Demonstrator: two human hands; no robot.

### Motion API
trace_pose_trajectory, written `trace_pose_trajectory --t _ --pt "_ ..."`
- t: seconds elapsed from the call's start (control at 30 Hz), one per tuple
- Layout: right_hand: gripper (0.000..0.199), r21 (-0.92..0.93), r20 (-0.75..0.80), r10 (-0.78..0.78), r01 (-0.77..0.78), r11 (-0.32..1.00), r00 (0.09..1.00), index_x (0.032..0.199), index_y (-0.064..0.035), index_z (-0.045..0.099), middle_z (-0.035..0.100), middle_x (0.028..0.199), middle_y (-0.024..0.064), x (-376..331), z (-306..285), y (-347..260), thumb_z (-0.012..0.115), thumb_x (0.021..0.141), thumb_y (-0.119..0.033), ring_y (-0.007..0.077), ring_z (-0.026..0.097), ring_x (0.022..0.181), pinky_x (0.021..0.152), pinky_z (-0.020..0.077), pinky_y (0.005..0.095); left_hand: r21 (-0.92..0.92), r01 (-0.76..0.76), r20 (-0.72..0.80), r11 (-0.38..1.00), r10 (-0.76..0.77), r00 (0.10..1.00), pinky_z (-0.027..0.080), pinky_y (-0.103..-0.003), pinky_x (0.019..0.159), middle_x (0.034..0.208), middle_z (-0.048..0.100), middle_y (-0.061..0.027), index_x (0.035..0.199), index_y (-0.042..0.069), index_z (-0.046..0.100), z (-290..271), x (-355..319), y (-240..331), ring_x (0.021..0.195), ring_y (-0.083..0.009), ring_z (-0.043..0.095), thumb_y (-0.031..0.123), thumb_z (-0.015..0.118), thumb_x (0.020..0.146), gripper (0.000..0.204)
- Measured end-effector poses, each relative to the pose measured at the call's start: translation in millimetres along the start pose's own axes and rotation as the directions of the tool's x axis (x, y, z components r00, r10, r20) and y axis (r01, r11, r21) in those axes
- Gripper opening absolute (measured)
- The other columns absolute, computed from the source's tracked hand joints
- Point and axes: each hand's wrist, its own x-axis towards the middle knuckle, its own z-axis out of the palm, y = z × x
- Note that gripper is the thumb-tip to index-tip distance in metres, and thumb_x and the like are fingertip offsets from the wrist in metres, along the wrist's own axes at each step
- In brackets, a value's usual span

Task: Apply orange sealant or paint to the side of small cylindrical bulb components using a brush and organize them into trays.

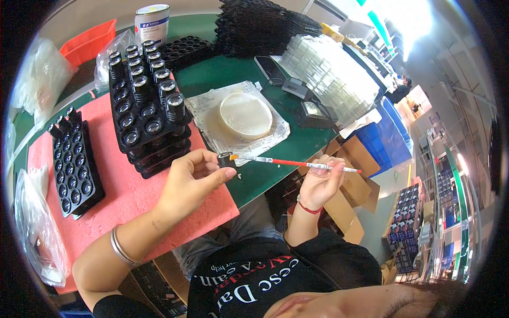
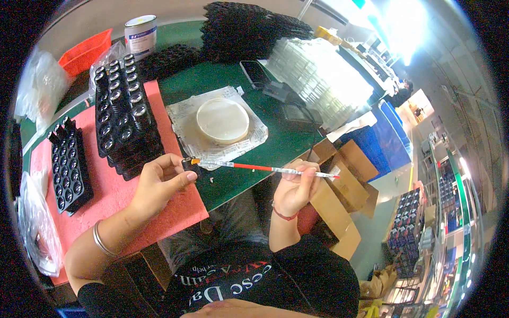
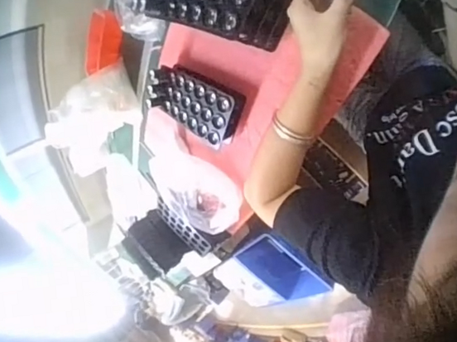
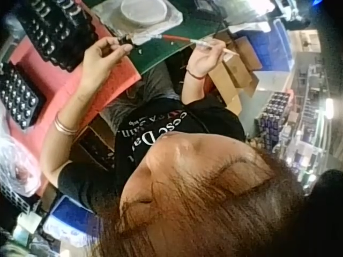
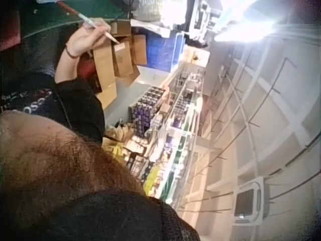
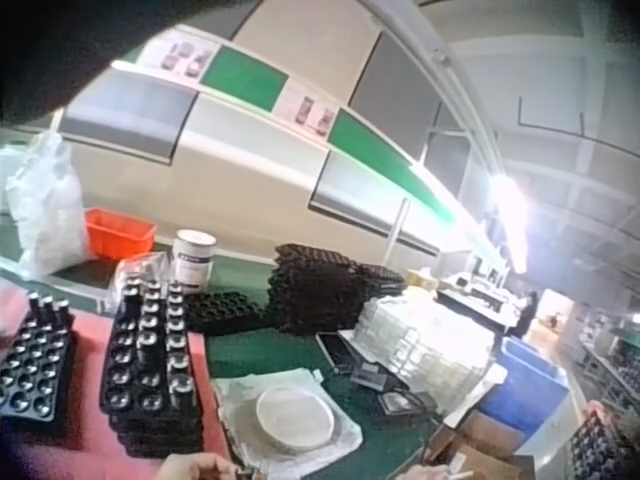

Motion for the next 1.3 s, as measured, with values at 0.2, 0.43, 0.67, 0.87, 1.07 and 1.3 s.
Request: trace_pose_trajectory --t 0.2,0.43,0.67,0.87,1.07,1.3 --pt "0.027 -0.004 0.003 0.007 -0.007 1.000 1.000 0.074 -0.0052 0.046 0.038 0.058 0.0008 0 -1 0 0.039 0.093 -0.024 0.0088 0.034 0.052 0.049 0.0291 0.0217 -0.020 -0.011 0.028 1.000 0.012 1.000 0.043 -0.018 0.060 0.075 0.056 0.0014 0.093 0.001 0.053 2 0 2 0.068 -0.0043 0.052 0.008 0.064 0.078 0.020" --pt "0.024 -0.161 -0.033 -0.179 0.172 0.972 0.983 0.074 -0.0056 0.045 0.045 0.065 0.0039 1 -10 13 0.040 0.091 -0.023 0.0108 0.040 0.056 0.050 0.0315 0.0221 0.040 -0.106 0.118 0.994 0.101 0.988 0.046 -0.023 0.073 0.086 0.059 -0.0031 0.100 0.001 0.052 2 -3 -3 0.079 -0.0095 0.056 0.004 0.062 0.078 0.025" --pt "0.025 -0.161 -0.097 -0.103 0.086 0.983 0.990 0.074 -0.0057 0.042 0.044 0.068 0.0046 0 6 28 0.039 0.092 -0.023 0.0114 0.040 0.061 0.057 0.0339 0.0242 0.387 -0.588 0.642 0.710 0.250 0.725 0.050 -0.027 0.065 0.081 0.063 -0.0087 0.087 0.001 0.062 -9 -46 110 0.070 -0.0167 0.062 0.011 0.074 0.065 0.027" --pt "0.023 -0.170 -0.118 -0.090 0.069 0.983 0.989 0.078 -0.0059 0.043 0.045 0.072 0.0054 -1 7 37 0.040 0.092 -0.025 0.0125 0.041 0.064 0.060 0.0352 0.0258 0.919 -0.181 0.055 0.350 0.343 0.938 0.039 -0.021 0.063 0.078 0.052 0.0007 0.083 0.005 0.058 -85 -72 181 0.071 -0.0079 0.049 0.014 0.076 0.058 0.032" --pt "0.024 -0.226 -0.121 -0.117 0.087 0.970 0.986 0.079 -0.0065 0.044 0.044 0.072 0.0039 -3 10 39 0.039 0.092 -0.026 0.0117 0.042 0.064 0.059 0.0358 0.0252 0.971 0.157 -0.214 0.180 0.363 0.907 0.041 -0.024 0.057 0.066 0.055 -0.0066 0.079 -0.003 0.059 -191 -57 160 0.063 -0.0117 0.052 0.019 0.069 0.067 0.027" --pt "0.025 -0.256 -0.132 -0.100 0.064 0.965 0.986 0.078 -0.0062 0.044 0.045 0.072 0.0039 -3 10 36 0.039 0.092 -0.026 0.0113 0.043 0.065 0.059 0.0358 0.0250 0.919 0.370 -0.393 0.136 0.263 0.881 0.041 -0.030 0.044 0.046 0.051 -0.0093 0.058 -0.003 0.058 -233 -42 133 0.042 -0.0153 0.050 0.025 0.068 0.064 0.031"
